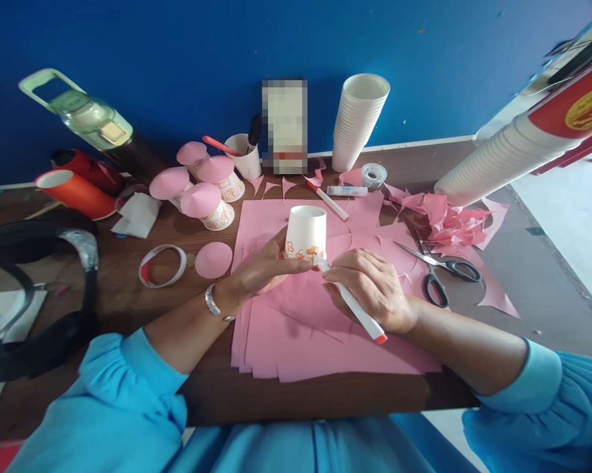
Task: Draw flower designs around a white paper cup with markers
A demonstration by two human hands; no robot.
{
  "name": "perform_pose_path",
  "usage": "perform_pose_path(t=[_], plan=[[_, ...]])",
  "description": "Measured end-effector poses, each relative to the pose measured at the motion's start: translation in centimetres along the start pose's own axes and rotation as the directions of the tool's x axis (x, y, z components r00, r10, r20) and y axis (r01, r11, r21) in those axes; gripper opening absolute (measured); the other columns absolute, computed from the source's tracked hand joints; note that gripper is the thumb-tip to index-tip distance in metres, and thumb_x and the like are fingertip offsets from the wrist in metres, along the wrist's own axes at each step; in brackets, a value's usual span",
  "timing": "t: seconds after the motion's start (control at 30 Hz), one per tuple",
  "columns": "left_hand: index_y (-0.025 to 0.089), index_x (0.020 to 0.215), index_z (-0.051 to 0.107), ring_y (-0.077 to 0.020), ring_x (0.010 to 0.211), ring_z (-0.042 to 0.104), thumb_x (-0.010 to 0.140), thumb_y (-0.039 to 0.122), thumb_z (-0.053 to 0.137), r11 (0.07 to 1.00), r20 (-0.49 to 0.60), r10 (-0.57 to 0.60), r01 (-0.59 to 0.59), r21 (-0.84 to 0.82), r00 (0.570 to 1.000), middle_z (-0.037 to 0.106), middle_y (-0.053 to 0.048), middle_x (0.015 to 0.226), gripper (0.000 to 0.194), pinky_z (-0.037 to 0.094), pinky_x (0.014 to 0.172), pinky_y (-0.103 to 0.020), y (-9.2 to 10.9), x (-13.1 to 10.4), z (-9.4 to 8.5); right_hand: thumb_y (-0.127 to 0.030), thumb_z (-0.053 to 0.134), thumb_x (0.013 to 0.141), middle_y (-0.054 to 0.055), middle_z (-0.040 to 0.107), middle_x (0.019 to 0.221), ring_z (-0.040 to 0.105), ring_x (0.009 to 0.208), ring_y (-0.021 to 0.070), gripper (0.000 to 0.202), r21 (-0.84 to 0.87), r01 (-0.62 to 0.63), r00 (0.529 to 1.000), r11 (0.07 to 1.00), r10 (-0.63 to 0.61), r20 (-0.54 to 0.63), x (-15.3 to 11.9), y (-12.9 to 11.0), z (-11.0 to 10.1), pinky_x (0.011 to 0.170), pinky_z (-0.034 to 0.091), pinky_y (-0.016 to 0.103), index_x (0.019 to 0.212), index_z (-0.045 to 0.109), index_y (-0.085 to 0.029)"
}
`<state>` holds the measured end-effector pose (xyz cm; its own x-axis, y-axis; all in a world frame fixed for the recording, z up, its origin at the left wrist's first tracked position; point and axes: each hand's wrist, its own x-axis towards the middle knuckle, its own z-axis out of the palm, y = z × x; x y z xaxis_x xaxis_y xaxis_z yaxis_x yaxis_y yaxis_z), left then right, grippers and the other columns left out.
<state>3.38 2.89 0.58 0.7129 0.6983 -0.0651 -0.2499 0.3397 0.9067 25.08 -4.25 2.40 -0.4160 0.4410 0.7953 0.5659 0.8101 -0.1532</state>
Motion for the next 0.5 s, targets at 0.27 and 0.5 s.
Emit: perform_pose_path(t=[0.27,0.5], plan=[[0.022,0.122,0.069,-0.0216,0.101,0.073,0.086,0.024,0.092,1.0,0.001,-0.013,0.013,-0.011,1.0,0.076,-0.004,0.106,0.043,0.058,0.091,-0.036,0.36,-0.02,0.36,-0.007,0.067,0.099,0.005,0.072,0.087,0.068,0.074,0.0196,0.018,-0.02,-0.008,1.0,1.0,0.008,-0.011,-0.02,0.1,-0.06,0.064,0.058,0.033,0.113,0.063,-0.017],[0.02,0.121,0.07,-0.0222,0.1,0.073,0.084,0.028,0.093,0.999,-0.008,-0.016,0.016,0.029,1.0,0.077,-0.007,0.109,0.044,0.059,0.093,-0.038,0.48,0.01,0.44,-0.008,0.065,0.101,0.004,0.071,0.089,0.067,0.074,0.0185,0.018,-0.034,-0.025,1.0,0.999,0.025,-0.012,-0.06,0.06,0.0,0.064,0.059,0.033,0.113,0.062,-0.02]])
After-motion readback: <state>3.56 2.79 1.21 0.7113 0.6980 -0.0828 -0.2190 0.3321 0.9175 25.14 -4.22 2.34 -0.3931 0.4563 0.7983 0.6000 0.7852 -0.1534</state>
